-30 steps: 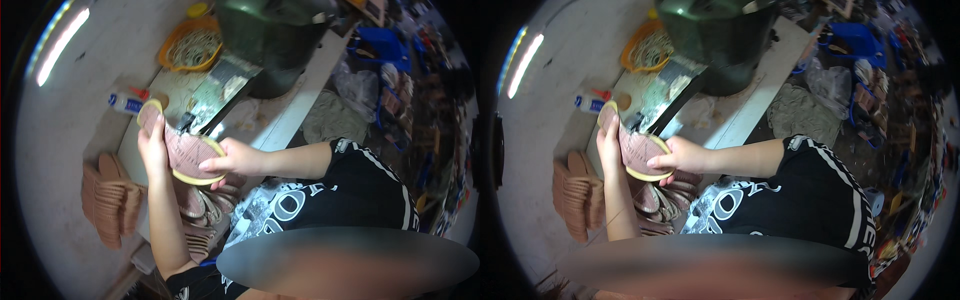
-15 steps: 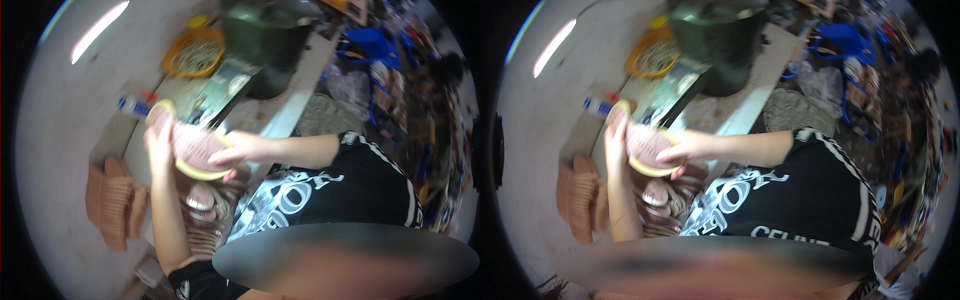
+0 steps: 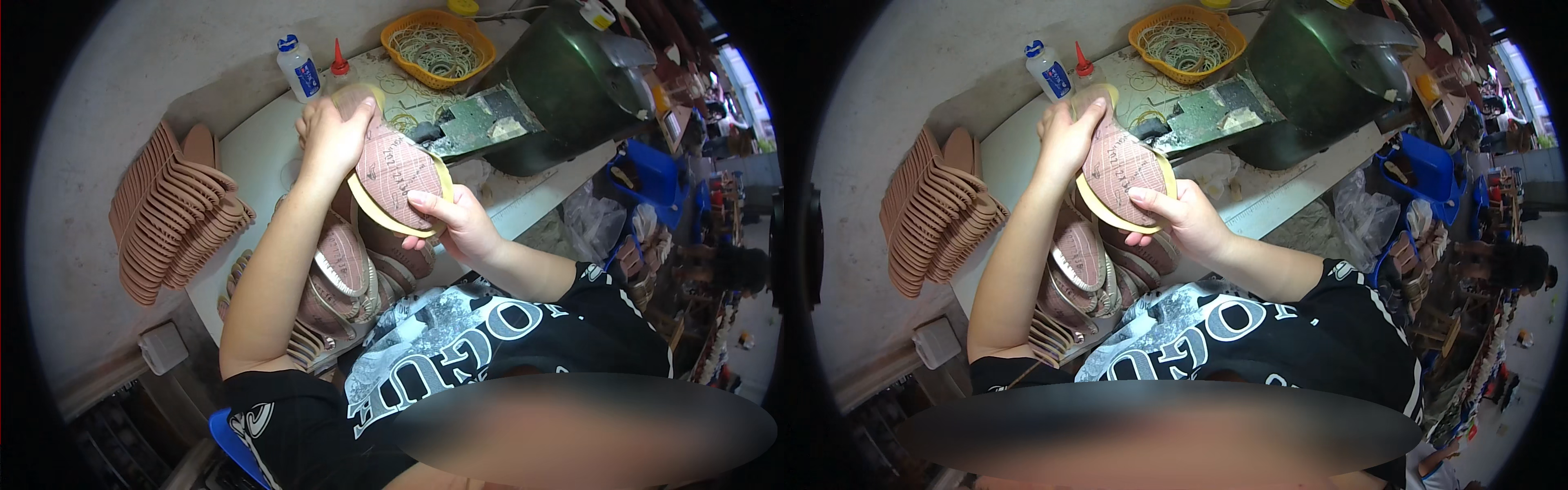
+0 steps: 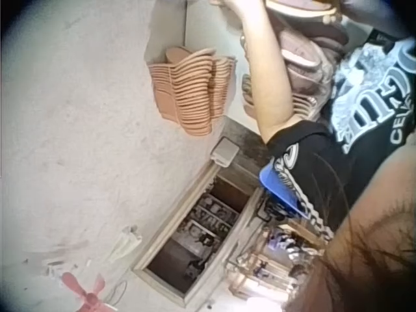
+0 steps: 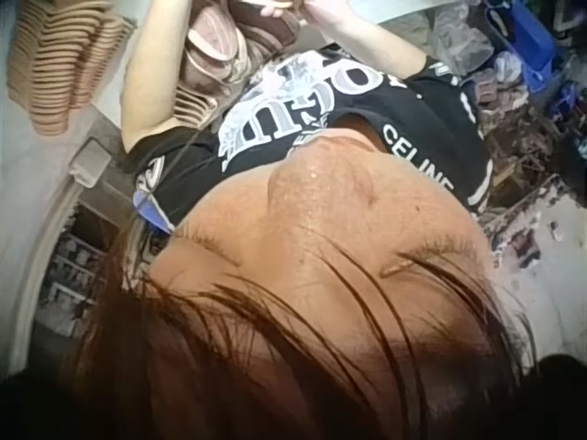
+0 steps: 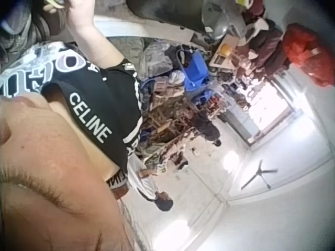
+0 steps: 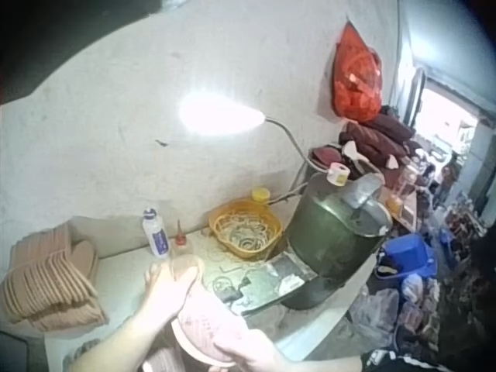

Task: Assembling shoe insoles and soles at a workstation in a factory.

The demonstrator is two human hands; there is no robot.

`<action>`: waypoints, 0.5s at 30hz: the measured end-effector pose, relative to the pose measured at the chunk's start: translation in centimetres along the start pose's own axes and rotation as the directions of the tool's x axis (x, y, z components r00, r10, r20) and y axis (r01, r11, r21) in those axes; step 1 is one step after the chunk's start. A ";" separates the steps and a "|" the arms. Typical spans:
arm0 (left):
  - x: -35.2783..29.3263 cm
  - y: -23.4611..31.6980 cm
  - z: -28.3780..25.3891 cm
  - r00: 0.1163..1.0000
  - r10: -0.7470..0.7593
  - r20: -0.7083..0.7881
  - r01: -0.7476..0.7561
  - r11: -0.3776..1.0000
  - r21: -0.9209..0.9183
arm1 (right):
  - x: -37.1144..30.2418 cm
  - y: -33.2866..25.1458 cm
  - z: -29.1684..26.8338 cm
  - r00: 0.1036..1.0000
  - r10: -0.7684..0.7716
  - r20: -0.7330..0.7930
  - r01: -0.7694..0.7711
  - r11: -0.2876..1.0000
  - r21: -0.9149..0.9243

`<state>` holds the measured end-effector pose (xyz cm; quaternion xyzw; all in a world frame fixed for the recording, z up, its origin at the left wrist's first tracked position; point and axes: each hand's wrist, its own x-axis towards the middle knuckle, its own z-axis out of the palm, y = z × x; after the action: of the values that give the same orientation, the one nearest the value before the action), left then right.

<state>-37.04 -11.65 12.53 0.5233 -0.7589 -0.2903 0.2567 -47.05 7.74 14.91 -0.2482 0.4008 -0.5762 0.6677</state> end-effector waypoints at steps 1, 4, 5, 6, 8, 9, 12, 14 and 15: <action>-0.1 0.0 0.1 0.971 0.137 -0.194 -0.122 0.989 0.087 | 0.1 -0.4 0.3 1.000 0.019 -0.014 -0.018 0.999 0.031; 0.5 1.5 -3.3 0.836 0.544 0.072 -0.548 0.836 0.036 | 0.7 -0.9 0.4 1.000 0.017 -0.017 -0.016 0.998 0.066; 1.1 1.0 -5.0 0.679 0.652 0.336 -0.669 0.739 -0.080 | 0.9 -0.9 0.6 0.999 0.038 0.005 -0.038 0.995 0.090; 1.6 1.6 -5.6 0.536 0.626 0.566 -0.644 0.737 -0.205 | 1.3 -0.9 0.4 0.998 0.054 0.009 -0.055 0.992 0.113; 2.3 2.9 -5.5 0.484 0.376 0.790 -0.495 0.862 -0.107 | 1.3 -1.6 -0.1 0.995 0.096 0.003 -0.096 0.990 0.106; 2.5 3.0 -5.5 0.485 0.375 0.790 -0.492 0.864 -0.108 | 1.3 -1.8 -0.3 0.990 0.138 0.000 -0.138 0.985 0.104; 2.9 2.8 -5.5 0.425 0.331 0.843 -0.418 0.897 -0.142 | 1.0 -1.6 -0.8 0.991 0.133 0.024 -0.134 0.991 0.027; 3.0 2.5 -5.9 0.432 0.431 0.792 -0.403 0.878 -0.258 | 1.1 -1.5 -1.0 0.992 0.116 0.050 -0.115 0.993 -0.026; 3.0 2.5 -6.0 0.425 0.429 0.797 -0.402 0.878 -0.259 | 1.3 -1.3 -1.2 0.992 0.102 0.072 -0.101 0.995 -0.020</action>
<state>-35.46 -14.80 18.70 0.1127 -0.8876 -0.4418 -0.0660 -48.75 6.39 14.96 -0.2540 0.3928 -0.5287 0.7082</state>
